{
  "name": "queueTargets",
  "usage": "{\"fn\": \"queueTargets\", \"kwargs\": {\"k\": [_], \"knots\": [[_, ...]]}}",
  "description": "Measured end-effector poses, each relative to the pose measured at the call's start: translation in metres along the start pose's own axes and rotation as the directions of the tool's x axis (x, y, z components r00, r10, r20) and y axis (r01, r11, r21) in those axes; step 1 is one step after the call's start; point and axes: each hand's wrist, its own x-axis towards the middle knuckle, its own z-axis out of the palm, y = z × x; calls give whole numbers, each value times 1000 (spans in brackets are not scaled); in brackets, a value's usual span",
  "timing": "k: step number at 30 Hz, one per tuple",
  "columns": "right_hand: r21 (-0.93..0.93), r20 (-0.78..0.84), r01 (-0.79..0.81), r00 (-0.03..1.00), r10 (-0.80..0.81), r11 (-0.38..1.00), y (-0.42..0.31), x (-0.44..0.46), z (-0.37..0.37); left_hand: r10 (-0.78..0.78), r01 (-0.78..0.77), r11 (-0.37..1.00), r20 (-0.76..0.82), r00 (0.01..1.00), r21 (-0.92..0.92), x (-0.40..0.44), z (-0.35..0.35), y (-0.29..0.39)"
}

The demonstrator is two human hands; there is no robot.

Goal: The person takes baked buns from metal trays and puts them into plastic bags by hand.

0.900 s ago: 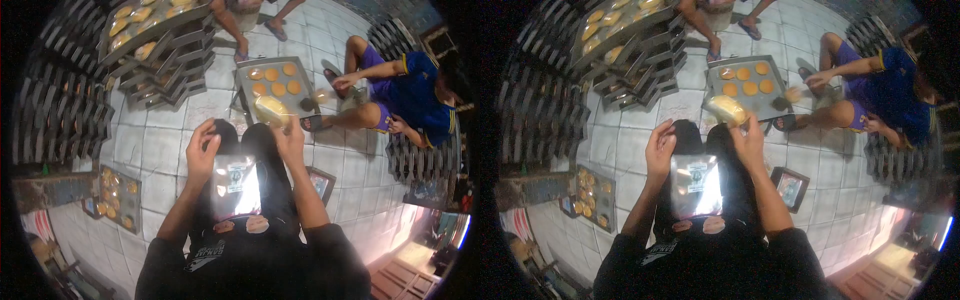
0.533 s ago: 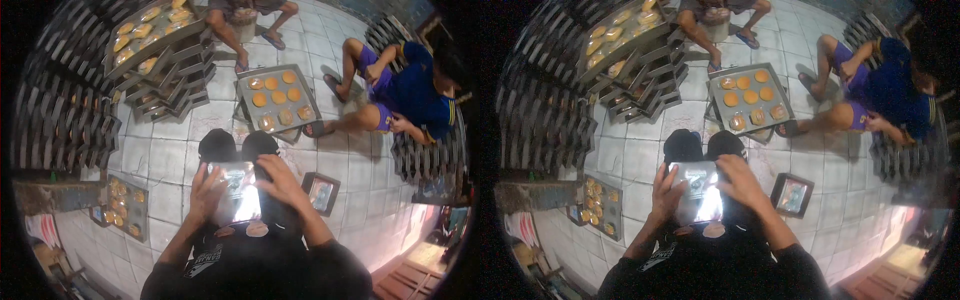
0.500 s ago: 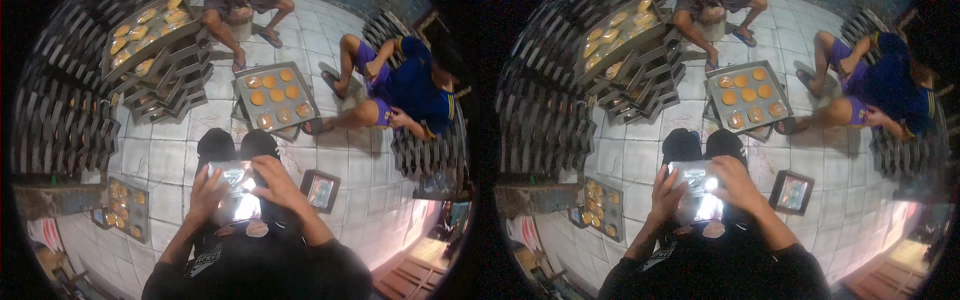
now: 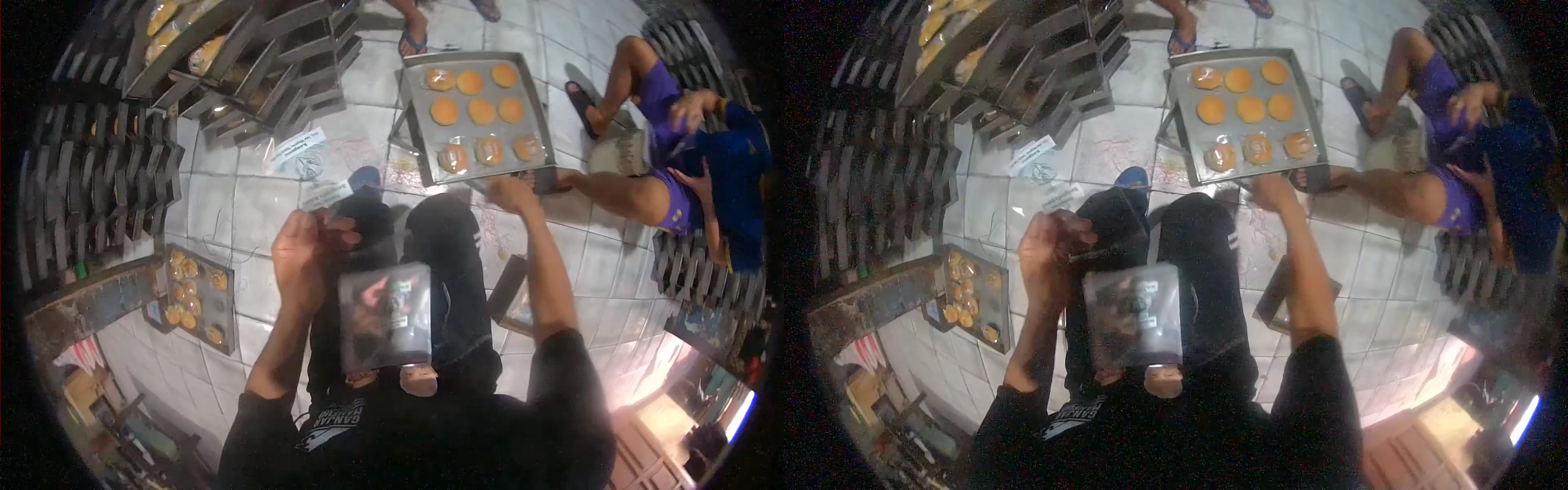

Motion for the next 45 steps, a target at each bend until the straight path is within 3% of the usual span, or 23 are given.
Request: {"fn": "queueTargets", "kwargs": {"k": [1, 3, 5, 7, 8, 10, 12, 13, 18, 20, 22, 23, 24, 28, 30, 32, 34, 36, 37, 38, 40, 42, 45], "knots": [[402, 280, -39, 957, -82, 915, 9, 26, 7, 9, -12, 995, 31, 999, 103, 6, 1, -7], [510, 303, -165, 953, 4, 844, 37, 95, 36, -21, 18, 966, 9, 1000, 260, 13, 9, -14], [-135, 37, 266, 964, -263, 955, 54, 170, 53, -15, 10, 978, 25, 1000, 207, 18, 11, -14], [154, -145, 173, 978, -151, 973, 62, 220, 75, -10, 4, 985, 36, 999, 170, 18, 2, -23], [242, 7, -52, 999, 52, 969, 38, 238, 62, 47, -48, 965, 12, 999, 257, 16, -7, -29], [185, -235, 84, 971, -39, 979, 50, 281, 87, 91, -82, 926, -8, 996, 369, 20, -13, -33], [65, -420, 189, 896, -145, 980, 53, 310, 103, 168, -155, 969, -53, 984, 194, 23, -5, -33], [-13, -522, 229, 829, -202, 973, 65, 334, 119, 196, -142, 962, -226, 954, 234, 14, -21, -47], [140, -261, -122, 953, 155, 983, 2, 309, 103, 145, -89, 945, -160, 976, 315, 24, 5, -24], [-132, -207, -193, 965, 164, 972, -44, 280, 73, 201, -158, 960, -178, 963, 229, 24, 0, -34], [-41, -516, 192, 836, -185, 981, 18, 291, 155, 187, -159, 965, -122, 975, 209, 25, -10, -40], [183, -354, 115, 934, -44, 976, 5, 270, 139, 149, -130, 965, -66, 987, 227, 25, -12, -37], [364, -172, -31, 980, 100, 931, -9, 248, 122, 193, -178, 961, -52, 980, 209, 27, -7, -33], [856, -210, 50, 943, 258, 515, -69, 139, 40, 81, -80, 997, -67, 994, 23, 32, 3, -20], [998, -40, 46, 991, 128, -45, -115, 56, -18, 83, -83, 959, 10, 996, 271, 32, -11, -25], [977, -126, 125, 992, 5, -175, -156, -21, -57, 105, -113, 967, 45, 993, 228, 27, 5, -8], [959, -203, 194, 979, 21, 207, -196, -97, -84, -88, 93, 963, 32, 996, -252, 29, 2, -9], [817, -364, 359, 928, -79, 451, -258, -174, -93, -58, 66, 931, 31, 998, -359, 36, 0, -11], [508, -557, 601, 776, -298, 617, -266, -191, -81, -99, 99, 906, 21, 995, -411, 42, 3, -17], [109, -630, 747, 563, -536, 656, -269, -200, -67, -144, 138, 877, 20, 989, -461, 42, 9, -17], [-187, -604, 827, 329, -726, 531, -268, -204, -44, -193, 208, 880, 79, 978, -428, 20, 28, 3], [-227, -590, 760, 391, -707, 609, -256, -202, -36, -203, 239, 826, 126, 971, -510, -6, 45, 18], [-276, -735, 734, 254, -628, 620, -262, -203, -42, -213, 335, 837, 306, 928, -432, -20, 37, 17]]}}
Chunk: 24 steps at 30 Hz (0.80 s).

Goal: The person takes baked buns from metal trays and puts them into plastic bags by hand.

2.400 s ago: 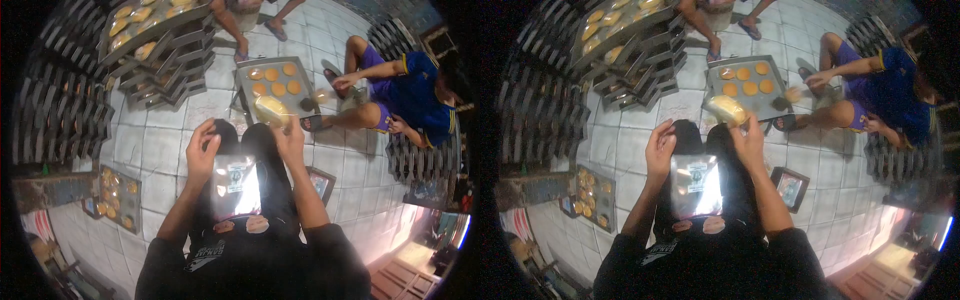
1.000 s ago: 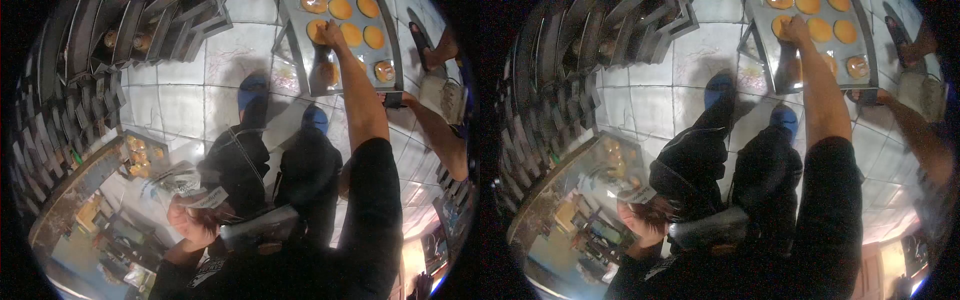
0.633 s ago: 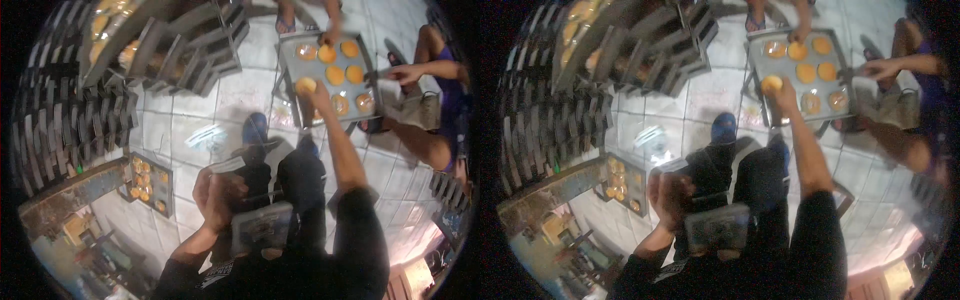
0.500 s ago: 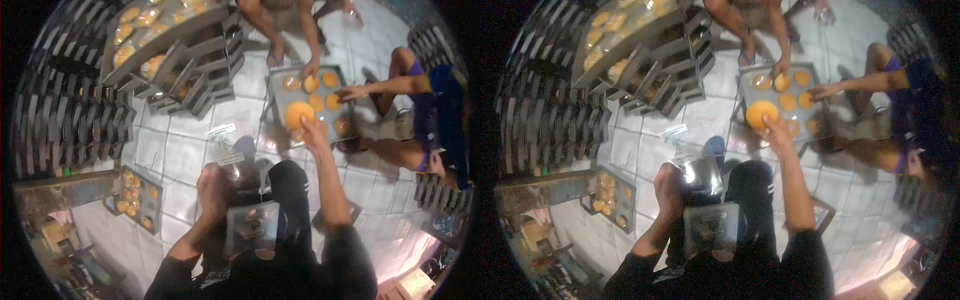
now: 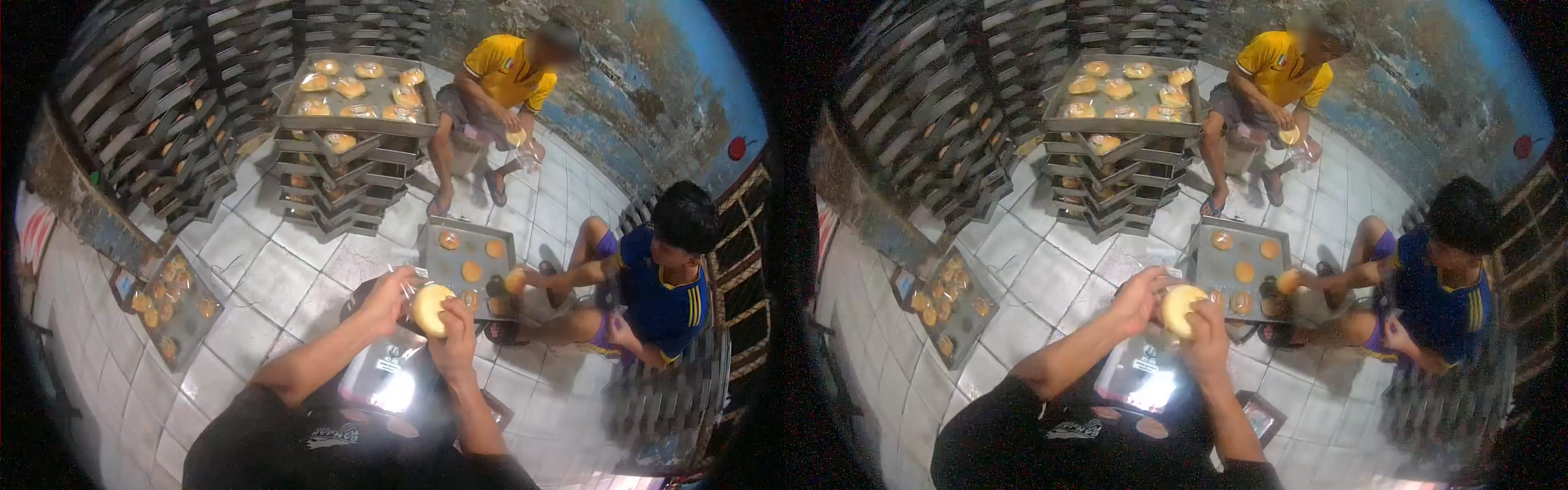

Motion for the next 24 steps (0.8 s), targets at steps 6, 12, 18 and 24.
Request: {"fn": "queueTargets", "kwargs": {"k": [6, 12, 18, 24], "knots": [[69, 171, -67, 984, 54, 995, -59, 21, 7, -185, 204, 969, 139, 973, -139, -30, -30, 11], [129, 151, 36, 987, -56, 991, -49, 20, 27, -78, 91, 973, 68, 995, -212, -51, -45, 5], [92, 284, -90, 957, 61, 992, -63, 35, 27, 180, -185, 942, -44, 983, -279, -46, -31, -22], [69, 390, -155, 913, 117, 986, -57, 12, 46, 191, -197, 973, -61, 980, -122, -31, -44, -24]]}}
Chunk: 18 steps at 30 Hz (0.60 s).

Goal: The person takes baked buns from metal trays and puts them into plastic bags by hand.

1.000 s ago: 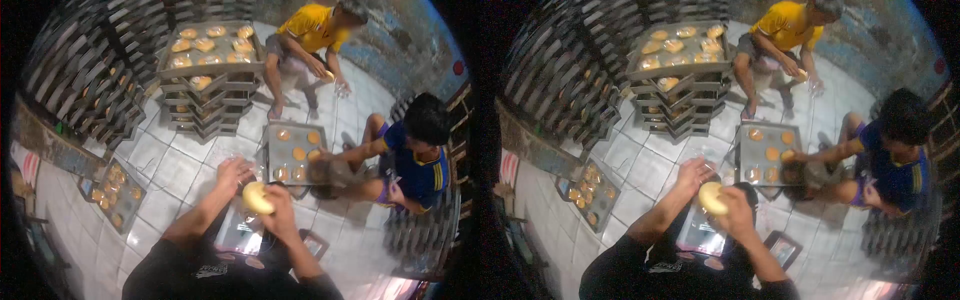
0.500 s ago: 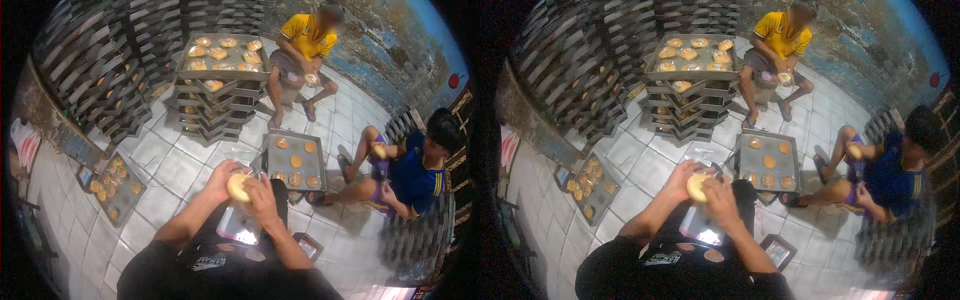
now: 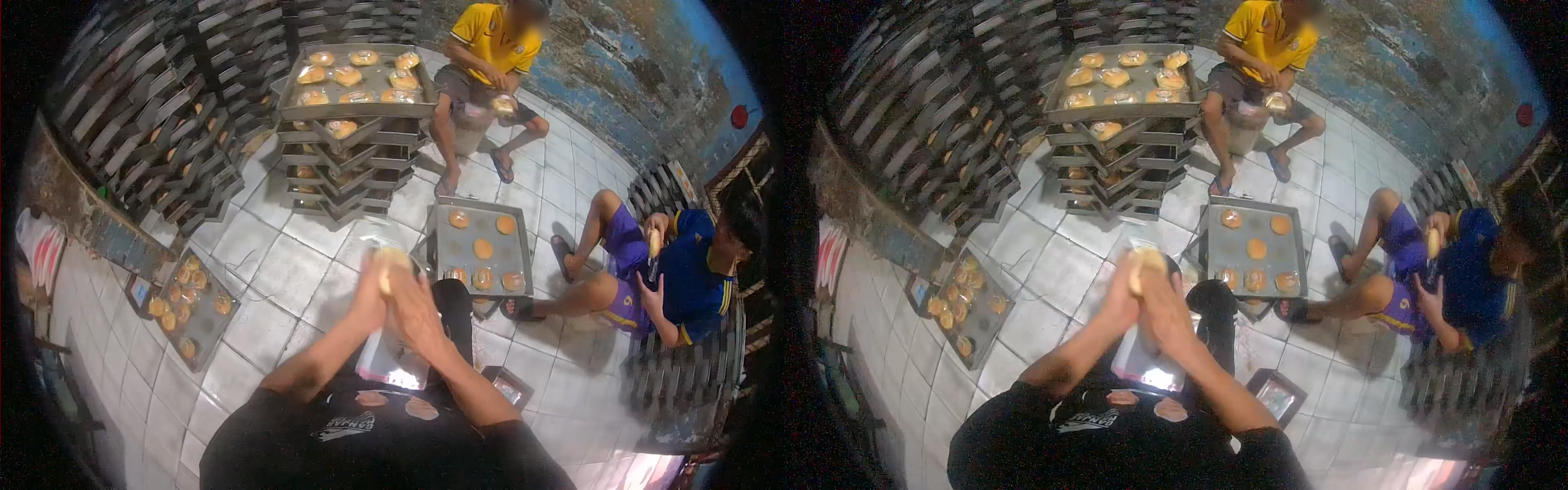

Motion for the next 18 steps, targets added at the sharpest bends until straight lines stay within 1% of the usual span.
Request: {"fn": "queueTargets", "kwargs": {"k": [1, 2, 3, 5, 6, 7, 9, 10, 11, 12, 13, 14, 15, 16, 17, 18], "knots": [[-155, -12, 30, 999, -32, 987, 9, 4, -1, 149, -155, 967, 47, 988, 201, -1, 0, -19], [-166, -45, 43, 998, -52, 985, 21, 6, -3, 179, -202, 955, 121, 976, 215, -13, 13, -29], [-166, -37, 56, 997, -63, 984, 18, 13, -9, 189, -210, 956, 117, 975, 207, -7, 12, -27], [-217, -26, 36, 999, -43, 975, 9, 17, -20, 191, -185, 981, 106, 976, -64, 10, 8, -16], [-150, 36, 24, 999, -19, 988, 8, 23, -27, 115, -70, 973, 201, 973, -221, 3, 22, 12], [-150, 37, 14, 999, -9, 989, 15, 29, -26, 105, -61, 974, 199, 974, -219, 4, 31, 13], [-156, 137, -23, 990, 44, 988, 29, 37, -19, 236, -237, 972, 49, 971, 13, 6, 49, -3], [-152, 148, -20, 988, 43, 988, 21, 45, -29, 258, -259, 965, 25, 966, 31, 8, 52, -5], [-97, 76, 68, 995, -61, 993, 12, 51, -41, 262, -262, 965, 15, 965, 30, 19, 45, -1], [-45, -5, 152, 988, -152, 987, 2, 54, -52, 158, -151, 979, 44, 987, -137, 36, 28, 0], [-36, -3, 143, 990, -143, 989, -5, 51, -57, 56, -27, 955, 89, 994, -296, 40, 26, 10], [133, 46, 78, 995, -85, 988, -9, 47, -63, 51, -24, 955, 84, 995, -295, 41, 25, 14], [292, 109, 4, 993, -37, 956, -10, 44, -66, -21, 35, 945, 45, 999, -325, 26, 41, 29], [293, 122, -2, 992, -36, 956, -7, 41, -58, -95, 91, 928, 6, 995, -361, 19, 49, 37], [346, 175, -68, 985, 7, 936, -3, 36, -45, -102, 93, 925, -4, 995, -367, 29, 42, 32], [396, 225, -137, 973, 48, 908, -2, 31, -36, -130, 141, 931, 54, 990, -335, 45, 28, 23]]}}
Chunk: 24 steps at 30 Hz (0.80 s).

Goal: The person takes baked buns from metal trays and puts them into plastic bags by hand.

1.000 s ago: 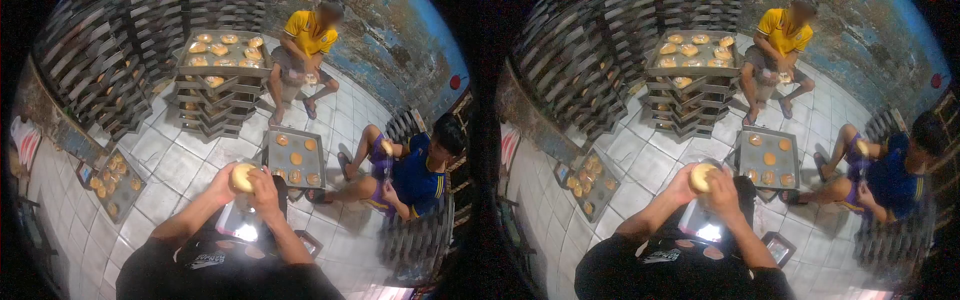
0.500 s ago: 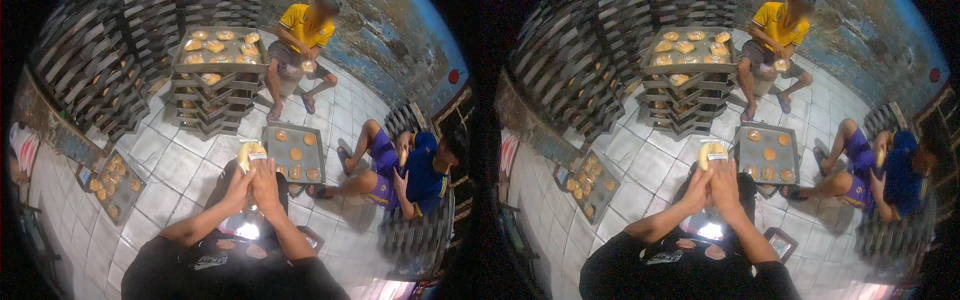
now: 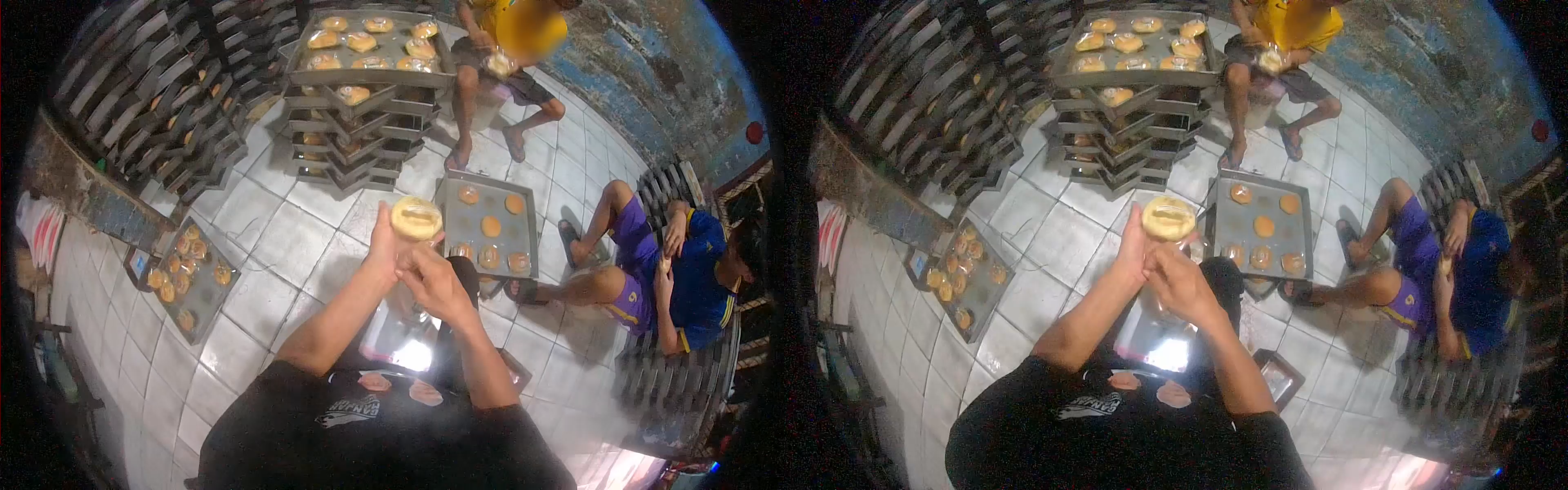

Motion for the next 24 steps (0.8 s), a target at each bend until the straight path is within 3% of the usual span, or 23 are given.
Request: {"fn": "queueTargets", "kwargs": {"k": [1, 2, 3, 5, 6, 7, 8, 9, 10, 12, 13, 14, 15, 16, 17, 18, 19, 21, 23, 24], "knots": [[8, 3, -6, 1000, 6, 1000, -3, -10, 2, -45, 44, 998, 44, 998, 36, 7, -8, 0], [401, 284, -87, 958, -33, 912, -8, -21, 2, -39, 38, 999, 41, 998, 40, 14, -16, 6], [689, 500, -263, 847, -180, 675, -14, -29, 1, 17, -21, 999, 86, 996, 36, 15, -22, 16], [708, 476, -270, 865, -160, 652, -29, -40, -7, 62, -65, 998, 115, 991, 27, 5, -34, 31], [717, 459, -271, 877, -141, 642, -31, -43, -10, 116, -118, 991, 29, 993, 68, -7, -35, 39], [548, 250, -466, 884, 396, 695, -22, -41, -9, 174, -168, 979, -52, 983, 113, -18, -31, 43], [210, -210, -202, 946, 246, 957, -13, -30, -5, 31, -35, 997, 61, 998, 67, -38, -29, 35], [-265, -529, -39, 841, -111, 963, -10, -19, -3, -63, 45, 983, 97, 993, 178, -59, -16, 25], [-268, -526, -28, 842, -122, 963, -9, -14, -5, -137, 106, 969, 127, 982, 225, -65, -17, 21], [-340, -297, 174, 913, -281, 924, -13, -24, -3, -230, 189, 943, 126, 965, 273, -68, -27, 18], [-343, -302, 169, 912, -279, 924, -8, -23, -4, 13, -63, 849, 99, 995, 524, -55, -32, 22], [-238, -314, 12, 945, -89, 971, 4, -17, -7, 264, -290, 628, 152, 952, 722, -43, -35, 25], [-133, -300, -147, 949, 101, 980, 16, -11, -8, 274, -306, 632, 164, 948, 712, -41, -32, 25], [-18, -362, -253, 904, 229, 967, 26, -5, -6, 170, -275, 631, 217, 961, 725, -42, -30, 24], [-35, -351, -230, 914, 204, 972, 34, -2, -8, 68, -252, 622, 269, 961, 741, -42, -28, 24], [-26, -340, -269, 908, 244, 963, 37, 1, -12, 198, -316, 595, 246, 949, 739, -40, -26, 17], [-13, -334, -313, 896, 291, 950, 33, 4, -15, 210, -333, 593, 259, 943, 733, -33, -31, 16], [-109, -345, -242, 919, 192, 964, 24, 7, -18, 368, -615, 149, 534, 761, 774, -21, -33, 17], [-158, -353, -96, 935, 35, 983, 19, 11, -21, 416, -658, 217, 541, 731, 721, -20, -24, 16], [-153, -353, -109, 934, 49, 982, 28, 17, -23, 460, -559, 237, 415, 785, 795, -21, -16, 20]]}}
